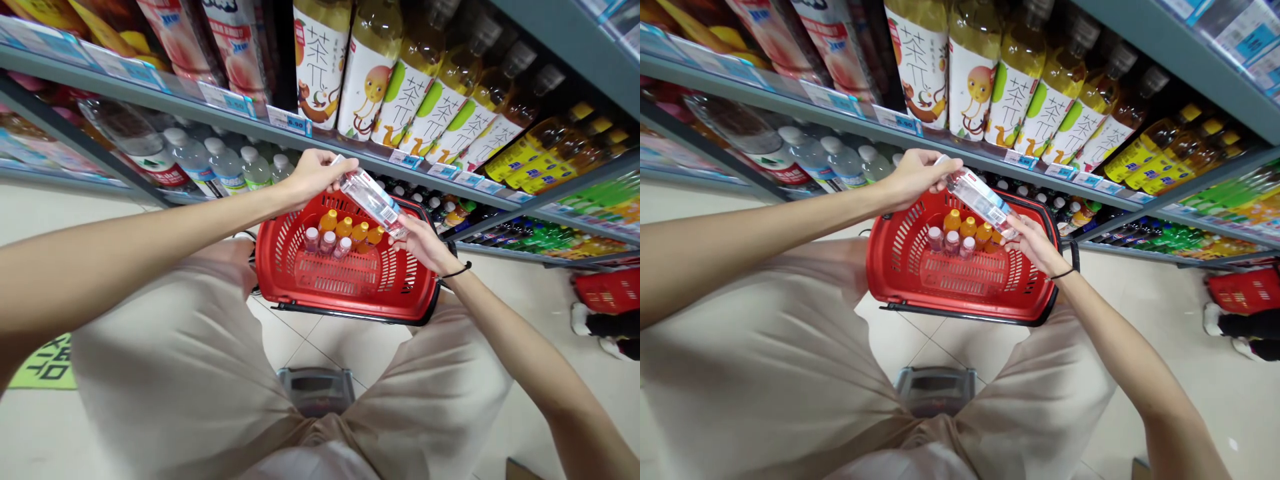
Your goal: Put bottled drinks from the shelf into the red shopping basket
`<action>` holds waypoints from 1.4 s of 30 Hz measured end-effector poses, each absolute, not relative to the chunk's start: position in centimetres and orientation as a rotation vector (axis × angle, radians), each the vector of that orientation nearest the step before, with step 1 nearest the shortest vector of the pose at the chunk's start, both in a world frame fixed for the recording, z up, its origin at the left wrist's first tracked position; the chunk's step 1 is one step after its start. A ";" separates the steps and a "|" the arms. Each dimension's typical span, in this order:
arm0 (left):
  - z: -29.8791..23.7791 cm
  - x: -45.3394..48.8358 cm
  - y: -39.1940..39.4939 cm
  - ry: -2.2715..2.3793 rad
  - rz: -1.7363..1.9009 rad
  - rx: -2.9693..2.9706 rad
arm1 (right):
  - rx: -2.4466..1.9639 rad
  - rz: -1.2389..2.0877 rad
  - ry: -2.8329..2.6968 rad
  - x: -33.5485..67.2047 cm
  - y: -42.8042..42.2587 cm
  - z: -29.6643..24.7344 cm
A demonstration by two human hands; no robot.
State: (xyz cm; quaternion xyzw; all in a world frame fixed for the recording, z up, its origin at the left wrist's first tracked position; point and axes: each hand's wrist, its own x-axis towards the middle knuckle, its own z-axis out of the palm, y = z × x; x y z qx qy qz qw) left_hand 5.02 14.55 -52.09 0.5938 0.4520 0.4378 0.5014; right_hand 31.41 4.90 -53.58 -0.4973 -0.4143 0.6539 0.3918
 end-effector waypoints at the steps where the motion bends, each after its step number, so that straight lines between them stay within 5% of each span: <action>1: -52.1 5.0 14.5 1.089 1.056 1.435 | -1.269 1.670 -1.050 31.5 4.9 -53.6; 31: -52.4 8.8 14.7 0.998 0.990 1.499 | -1.642 1.908 -1.048 35.3 6.4 -56.7; 35: -54.2 10.5 14.3 0.934 0.900 1.632 | -1.866 1.736 -1.455 38.0 7.2 -58.2; 39: -56.9 12.6 13.5 0.931 0.755 1.973 | -1.847 1.216 -1.983 39.8 6.4 -60.0; 42: -59.4 14.6 13.3 0.918 0.545 2.302 | -1.869 1.240 -2.222 38.9 5.7 -60.1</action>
